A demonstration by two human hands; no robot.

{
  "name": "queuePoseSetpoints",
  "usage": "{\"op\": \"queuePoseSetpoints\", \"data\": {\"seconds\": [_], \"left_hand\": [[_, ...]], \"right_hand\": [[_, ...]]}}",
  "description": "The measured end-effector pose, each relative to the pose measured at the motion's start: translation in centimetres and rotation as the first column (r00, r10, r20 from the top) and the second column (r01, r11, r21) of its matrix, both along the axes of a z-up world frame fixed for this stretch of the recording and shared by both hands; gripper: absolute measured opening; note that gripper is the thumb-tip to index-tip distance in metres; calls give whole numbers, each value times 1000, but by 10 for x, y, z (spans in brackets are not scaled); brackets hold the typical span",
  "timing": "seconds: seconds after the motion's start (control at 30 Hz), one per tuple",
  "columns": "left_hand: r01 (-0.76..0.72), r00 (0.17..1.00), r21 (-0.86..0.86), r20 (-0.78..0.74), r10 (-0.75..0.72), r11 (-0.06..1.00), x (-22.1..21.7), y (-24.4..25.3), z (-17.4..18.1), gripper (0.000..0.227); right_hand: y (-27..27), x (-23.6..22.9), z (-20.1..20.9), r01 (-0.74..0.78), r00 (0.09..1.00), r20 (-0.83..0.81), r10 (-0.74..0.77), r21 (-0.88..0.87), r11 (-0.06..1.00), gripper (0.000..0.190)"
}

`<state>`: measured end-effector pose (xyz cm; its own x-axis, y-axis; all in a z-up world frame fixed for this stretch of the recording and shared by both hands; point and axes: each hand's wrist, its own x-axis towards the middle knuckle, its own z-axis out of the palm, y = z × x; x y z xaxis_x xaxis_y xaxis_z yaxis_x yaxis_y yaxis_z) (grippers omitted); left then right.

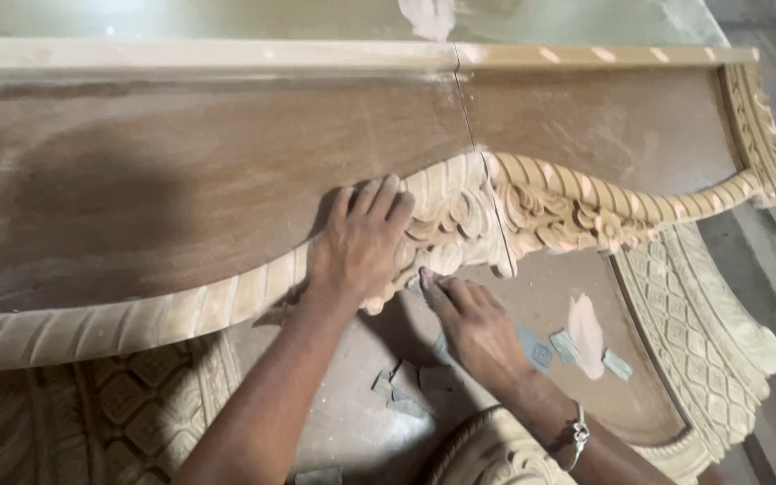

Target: The person carves a floral design into the edge of a large wooden panel using a small chisel and a sanding block. They carefully shape the petals and smooth the surface of the carved wood.

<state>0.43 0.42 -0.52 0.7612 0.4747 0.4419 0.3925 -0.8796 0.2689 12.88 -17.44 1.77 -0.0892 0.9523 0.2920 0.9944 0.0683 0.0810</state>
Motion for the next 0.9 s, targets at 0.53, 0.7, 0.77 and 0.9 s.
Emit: {"op": "queuePoseSetpoints", "data": {"seconds": [0.53,0.7,0.77,0.9], "left_hand": [[-22,999,26,-30,23,999,-1,-3,-8,54],[-32,999,29,29,31,999,0,-8,-9,47],[-15,1000,1,-15,15,1000,0,-7,-4,52],[-12,998,19,-61,14,1000,-3,-7,-3,50]], "right_hand": [[18,-29,30,11,984,-174,-27,-95,995,36],[11,-27,37,151,967,-189,-169,-107,983,36],[8,-38,28,89,979,-175,-100,-68,994,26],[1,-40,11,-29,965,-260,34,21,999,47]]}}
